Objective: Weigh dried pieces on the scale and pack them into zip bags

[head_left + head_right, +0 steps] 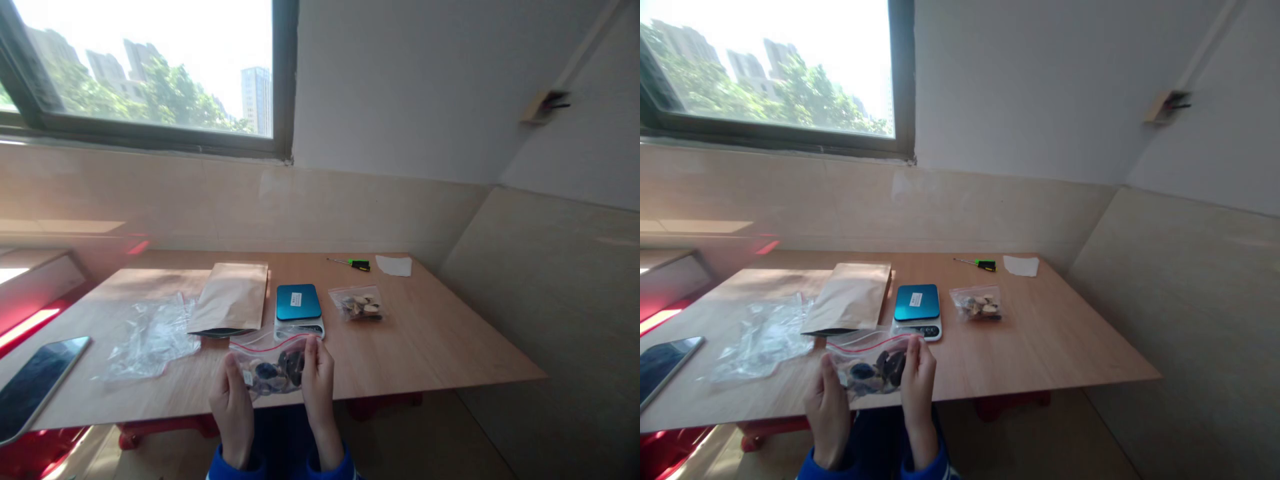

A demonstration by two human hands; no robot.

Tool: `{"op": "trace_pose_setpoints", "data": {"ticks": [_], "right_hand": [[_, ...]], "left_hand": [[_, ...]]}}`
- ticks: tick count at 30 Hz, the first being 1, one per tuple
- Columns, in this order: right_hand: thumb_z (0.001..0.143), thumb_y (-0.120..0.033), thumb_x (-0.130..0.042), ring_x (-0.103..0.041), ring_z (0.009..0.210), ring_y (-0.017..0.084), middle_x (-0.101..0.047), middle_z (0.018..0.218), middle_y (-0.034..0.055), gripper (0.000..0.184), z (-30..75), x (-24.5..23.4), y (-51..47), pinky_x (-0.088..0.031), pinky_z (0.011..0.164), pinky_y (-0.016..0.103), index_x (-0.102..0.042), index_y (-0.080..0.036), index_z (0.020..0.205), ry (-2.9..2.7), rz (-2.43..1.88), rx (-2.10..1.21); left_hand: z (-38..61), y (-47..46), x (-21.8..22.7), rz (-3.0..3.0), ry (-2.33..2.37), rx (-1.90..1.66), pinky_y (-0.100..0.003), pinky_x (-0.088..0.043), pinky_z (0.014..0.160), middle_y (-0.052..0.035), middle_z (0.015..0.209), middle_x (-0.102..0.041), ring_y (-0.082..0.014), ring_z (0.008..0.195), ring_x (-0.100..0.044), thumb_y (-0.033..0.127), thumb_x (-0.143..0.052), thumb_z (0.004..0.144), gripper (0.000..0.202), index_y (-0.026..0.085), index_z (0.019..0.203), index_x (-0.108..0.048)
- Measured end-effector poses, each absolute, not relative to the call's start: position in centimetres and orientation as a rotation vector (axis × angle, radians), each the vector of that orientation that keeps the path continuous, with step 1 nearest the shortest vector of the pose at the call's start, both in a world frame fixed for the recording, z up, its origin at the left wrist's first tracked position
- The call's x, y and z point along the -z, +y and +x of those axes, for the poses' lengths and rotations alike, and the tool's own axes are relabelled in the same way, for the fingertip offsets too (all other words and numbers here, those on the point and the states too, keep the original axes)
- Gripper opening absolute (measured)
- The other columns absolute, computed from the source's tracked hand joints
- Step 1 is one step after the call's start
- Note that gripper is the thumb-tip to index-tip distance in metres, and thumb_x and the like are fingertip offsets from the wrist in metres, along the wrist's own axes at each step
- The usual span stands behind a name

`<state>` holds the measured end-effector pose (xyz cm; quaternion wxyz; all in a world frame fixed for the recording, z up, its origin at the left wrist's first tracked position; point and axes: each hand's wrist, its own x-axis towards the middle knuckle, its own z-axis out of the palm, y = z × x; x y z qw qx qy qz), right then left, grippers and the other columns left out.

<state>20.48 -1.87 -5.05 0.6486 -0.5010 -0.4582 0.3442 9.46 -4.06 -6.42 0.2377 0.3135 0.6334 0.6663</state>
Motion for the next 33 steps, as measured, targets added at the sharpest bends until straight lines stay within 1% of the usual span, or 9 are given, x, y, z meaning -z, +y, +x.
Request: {"op": "trace_pose_setpoints", "data": {"ticks": [3, 7, 9, 12, 15, 18, 21, 27, 33], "right_hand": [[0.09, -0.062, -0.036, -0.06, 0.057, 0.017, -0.063, 0.058, 0.0049, 0.055, 21.0, 5.4, -1.9, -0.048, 0.057, 0.025, -0.062, -0.019, 0.066, -1.099, -1.178, -0.7], [0.093, -0.056, -0.035, -0.061, 0.058, 0.017, -0.064, 0.061, 0.006, 0.052, 21.8, 6.1, -1.7, -0.048, 0.057, 0.025, -0.063, -0.017, 0.073, -1.195, -1.214, -0.708], [0.092, -0.056, -0.035, -0.062, 0.059, 0.018, -0.064, 0.061, 0.0064, 0.052, 22.2, 6.1, -1.6, -0.048, 0.057, 0.026, -0.063, -0.017, 0.073, -1.215, -1.225, -0.706], [0.091, -0.059, -0.036, -0.063, 0.059, 0.019, -0.065, 0.061, 0.0067, 0.052, 22.9, 5.6, -1.5, -0.049, 0.059, 0.027, -0.062, -0.017, 0.073, -1.206, -1.227, -0.69], [0.09, -0.06, -0.037, -0.065, 0.061, 0.02, -0.068, 0.062, 0.0077, 0.05, 23.5, 5.2, -1.5, -0.05, 0.063, 0.028, -0.06, -0.018, 0.072, -1.149, -1.223, -0.706], [0.088, -0.06, -0.041, -0.068, 0.062, 0.022, -0.07, 0.064, 0.0076, 0.045, 23.9, 5.1, -1.4, -0.051, 0.063, 0.029, -0.057, -0.019, 0.078, -1.072, -1.228, -0.727], [0.087, -0.061, -0.043, -0.068, 0.061, 0.022, -0.07, 0.063, 0.0066, 0.043, 24.1, 5.4, -1.4, -0.052, 0.065, 0.03, -0.055, -0.02, 0.083, -1.023, -1.22, -0.737], [0.087, -0.063, -0.041, -0.062, 0.052, 0.018, -0.067, 0.057, 0.0055, 0.047, 24.2, 5.6, -1.2, -0.049, 0.056, 0.027, -0.053, -0.02, 0.072, -0.989, -1.24, -0.672], [0.087, -0.065, -0.038, -0.061, 0.052, 0.017, -0.066, 0.057, 0.0062, 0.054, 24.2, 5.6, -1.2, -0.048, 0.054, 0.026, -0.056, -0.019, 0.068, -0.935, -1.226, -0.662]], "left_hand": [[8.4, -4.0, 6.9, 0.947, 1.895, -1.754, -0.025, -0.035, 0.048, 0.0031, 0.048, -0.044, -0.0134, 0.051, -0.044, 0.065, -0.043, 0.082, 0.052, 0.019, 0.059, -0.053], [7.4, -3.8, 6.4, 1.068, 1.932, -1.759, -0.025, -0.036, 0.051, 0.0011, 0.052, -0.051, -0.0141, 0.054, -0.049, 0.061, -0.045, 0.083, 0.05, 0.018, 0.06, -0.055], [7.2, -3.7, 6.2, 1.075, 1.854, -1.749, -0.024, -0.035, 0.046, 0.0029, 0.049, -0.048, -0.0125, 0.048, -0.046, 0.06, -0.045, 0.084, 0.048, 0.019, 0.062, -0.054], [7.3, -3.2, 5.9, 1.085, 1.664, -1.732, -0.023, -0.03, 0.037, 0.0078, 0.043, -0.038, -0.0105, 0.036, -0.037, 0.058, -0.039, 0.088, 0.044, 0.019, 0.077, -0.057], [7.7, -2.6, 5.6, 1.216, 1.478, -1.734, -0.022, -0.036, 0.04, 0.0071, 0.05, -0.048, -0.0097, 0.038, -0.043, 0.054, -0.044, 0.088, 0.038, 0.019, 0.094, -0.059], [8.3, -2.1, 5.1, 1.288, 1.375, -1.724, -0.022, -0.043, 0.048, 0.0019, 0.066, -0.061, -0.0101, 0.05, -0.052, 0.046, -0.057, 0.083, 0.029, 0.018, 0.088, -0.061], [8.8, -1.9, 4.8, 1.223, 1.32, -1.766, -0.021, -0.046, 0.051, 0.0002, 0.073, -0.065, -0.0099, 0.055, -0.054, 0.042, -0.059, 0.082, 0.024, 0.019, 0.087, -0.061], [8.7, -2.1, 4.9, 1.111, 1.211, -1.713, -0.02, -0.04, 0.043, 0.004, 0.063, -0.06, -0.0073, 0.043, -0.047, 0.042, -0.06, 0.082, 0.024, 0.018, 0.087, -0.06], [8.0, -2.2, 5.7, 1.063, 1.276, -1.706, -0.021, -0.041, 0.047, 0.0047, 0.051, -0.054, -0.01, 0.047, -0.05, 0.043, -0.064, 0.079, 0.026, 0.017, 0.083, -0.063]]}}
